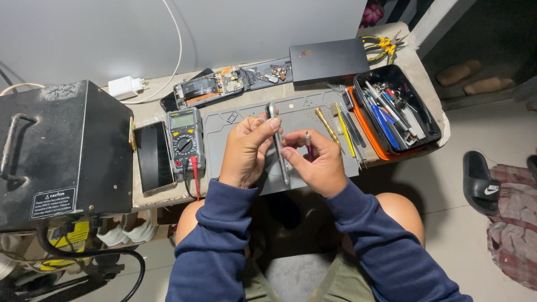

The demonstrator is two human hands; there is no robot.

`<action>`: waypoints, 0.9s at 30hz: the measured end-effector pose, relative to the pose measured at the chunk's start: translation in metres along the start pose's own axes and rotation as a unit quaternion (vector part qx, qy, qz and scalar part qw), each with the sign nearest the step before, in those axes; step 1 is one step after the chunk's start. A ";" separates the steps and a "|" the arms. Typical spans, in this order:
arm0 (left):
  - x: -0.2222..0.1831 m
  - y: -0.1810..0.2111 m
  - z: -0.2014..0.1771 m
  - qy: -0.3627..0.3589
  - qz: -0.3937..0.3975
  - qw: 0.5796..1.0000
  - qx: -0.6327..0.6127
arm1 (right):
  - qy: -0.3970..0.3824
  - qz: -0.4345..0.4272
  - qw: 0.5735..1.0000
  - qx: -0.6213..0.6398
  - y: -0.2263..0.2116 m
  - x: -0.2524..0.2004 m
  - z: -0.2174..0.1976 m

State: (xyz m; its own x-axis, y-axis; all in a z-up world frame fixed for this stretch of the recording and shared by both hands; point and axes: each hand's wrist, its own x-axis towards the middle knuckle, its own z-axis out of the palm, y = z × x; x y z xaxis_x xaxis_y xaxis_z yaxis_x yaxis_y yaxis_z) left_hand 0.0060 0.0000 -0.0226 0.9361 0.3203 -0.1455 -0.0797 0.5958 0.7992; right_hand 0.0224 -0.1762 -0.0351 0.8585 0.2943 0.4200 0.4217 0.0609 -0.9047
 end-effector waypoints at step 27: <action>-0.027 0.020 0.019 0.127 0.302 0.868 0.374 | -0.008 0.009 1.000 0.029 0.024 -0.004 0.014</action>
State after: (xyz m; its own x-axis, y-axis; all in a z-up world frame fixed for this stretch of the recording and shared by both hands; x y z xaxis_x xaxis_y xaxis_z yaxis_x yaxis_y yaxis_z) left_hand -0.0147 -0.0112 0.0082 0.6876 0.6166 0.3834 -0.1951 -0.3517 0.9156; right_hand 0.0247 -0.1631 -0.0598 0.8610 0.3113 0.4022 0.3878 0.1099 -0.9152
